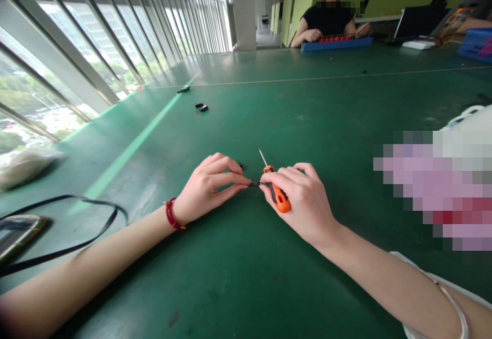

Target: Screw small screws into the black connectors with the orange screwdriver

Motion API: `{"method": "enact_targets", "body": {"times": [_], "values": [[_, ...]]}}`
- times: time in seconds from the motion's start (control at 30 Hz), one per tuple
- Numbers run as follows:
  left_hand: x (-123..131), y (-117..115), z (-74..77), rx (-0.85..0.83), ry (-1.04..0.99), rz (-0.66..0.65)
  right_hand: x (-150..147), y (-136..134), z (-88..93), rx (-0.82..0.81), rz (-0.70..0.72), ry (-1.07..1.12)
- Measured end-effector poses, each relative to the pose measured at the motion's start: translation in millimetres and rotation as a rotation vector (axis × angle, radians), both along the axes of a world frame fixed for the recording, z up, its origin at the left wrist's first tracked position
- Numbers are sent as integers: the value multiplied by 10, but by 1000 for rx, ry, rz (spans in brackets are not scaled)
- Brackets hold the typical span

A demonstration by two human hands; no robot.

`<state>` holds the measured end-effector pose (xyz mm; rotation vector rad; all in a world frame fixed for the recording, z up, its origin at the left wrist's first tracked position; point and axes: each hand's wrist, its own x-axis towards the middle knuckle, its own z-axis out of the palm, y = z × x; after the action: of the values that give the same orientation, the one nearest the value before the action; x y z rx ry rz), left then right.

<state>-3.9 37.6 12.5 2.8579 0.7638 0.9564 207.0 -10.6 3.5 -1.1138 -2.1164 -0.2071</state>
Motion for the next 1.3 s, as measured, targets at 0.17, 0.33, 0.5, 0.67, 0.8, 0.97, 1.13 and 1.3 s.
{"method": "enact_targets", "body": {"times": [0.17, 0.33, 0.5, 0.67, 0.8, 0.97, 1.13, 1.3], "values": [[3, -2, -2, 5, 5, 11, -6, -9, 2, -29, -7, 32], [7, -8, 0, 0, 15, 17, -7, -16, 1, -85, -7, 83], [10, -8, 0, -13, 17, 56, -18, -26, 18, -116, -22, 107], [15, -19, 6, -16, 12, 68, -17, -27, 25, -114, -19, 120], [12, -43, 19, -19, -3, 72, -16, -34, 24, -114, -24, 119], [-1, -44, 6, 7, 14, 84, 3, -20, 11, -90, -55, 121], [16, -7, -36, 88, 145, 117, 47, 31, -13, -99, -114, 101], [62, -9, -30, 268, 300, 64, 36, 37, -13, -93, -101, 92]]}}
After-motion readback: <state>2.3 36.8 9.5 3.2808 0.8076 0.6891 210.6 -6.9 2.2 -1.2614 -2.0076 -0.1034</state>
